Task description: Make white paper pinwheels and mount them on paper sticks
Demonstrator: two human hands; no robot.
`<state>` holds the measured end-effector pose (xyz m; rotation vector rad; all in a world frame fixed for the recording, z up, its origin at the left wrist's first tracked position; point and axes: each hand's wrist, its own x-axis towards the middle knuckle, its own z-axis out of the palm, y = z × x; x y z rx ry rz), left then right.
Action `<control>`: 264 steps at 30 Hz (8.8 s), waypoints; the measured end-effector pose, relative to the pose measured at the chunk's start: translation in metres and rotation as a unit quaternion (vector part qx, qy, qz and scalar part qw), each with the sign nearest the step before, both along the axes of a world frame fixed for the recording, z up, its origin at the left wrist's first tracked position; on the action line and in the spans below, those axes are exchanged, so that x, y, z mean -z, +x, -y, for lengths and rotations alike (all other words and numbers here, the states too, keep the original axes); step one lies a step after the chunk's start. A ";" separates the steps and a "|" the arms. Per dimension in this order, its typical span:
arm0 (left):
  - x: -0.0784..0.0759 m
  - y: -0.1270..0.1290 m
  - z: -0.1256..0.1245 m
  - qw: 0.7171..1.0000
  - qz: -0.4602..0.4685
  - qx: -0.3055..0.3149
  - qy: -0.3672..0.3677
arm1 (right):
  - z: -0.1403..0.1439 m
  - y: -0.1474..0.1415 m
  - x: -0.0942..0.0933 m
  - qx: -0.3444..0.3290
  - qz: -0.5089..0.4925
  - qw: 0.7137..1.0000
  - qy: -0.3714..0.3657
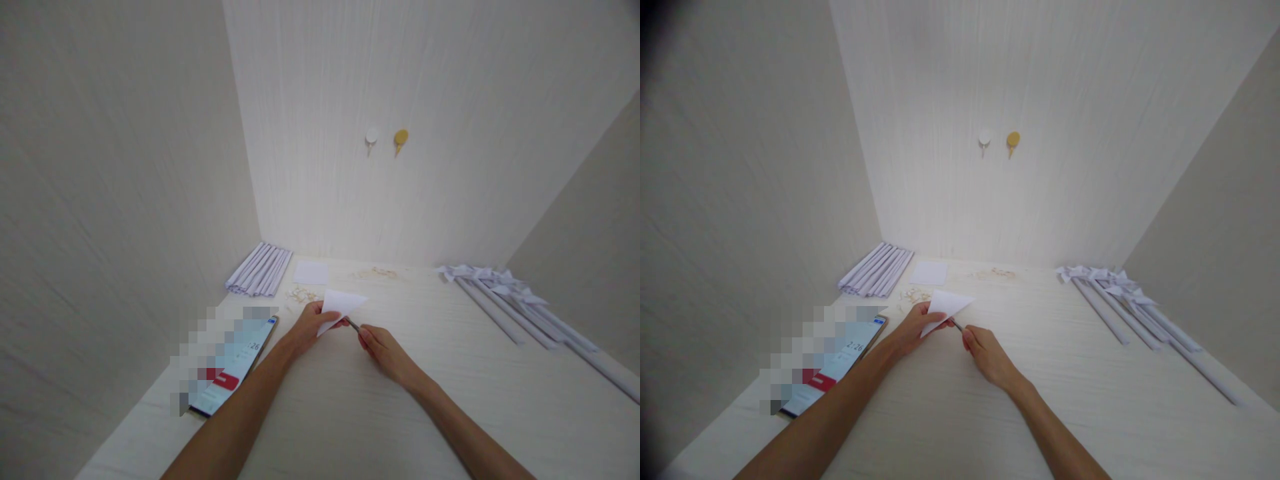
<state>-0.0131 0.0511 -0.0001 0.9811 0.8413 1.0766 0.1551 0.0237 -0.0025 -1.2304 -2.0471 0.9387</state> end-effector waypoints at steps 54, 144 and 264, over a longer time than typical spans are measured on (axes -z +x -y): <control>0.006 0.013 0.009 0.979 -0.114 0.122 0.116 | 0.002 -0.012 0.001 0.132 -0.556 0.796 -0.199; 0.006 0.021 0.009 0.998 -0.057 -0.020 0.030 | -0.006 -0.004 0.002 0.186 -0.632 0.736 -0.157; -0.010 0.029 0.022 0.968 0.086 -0.236 0.019 | 0.017 -0.025 0.008 0.049 -0.276 0.950 -0.136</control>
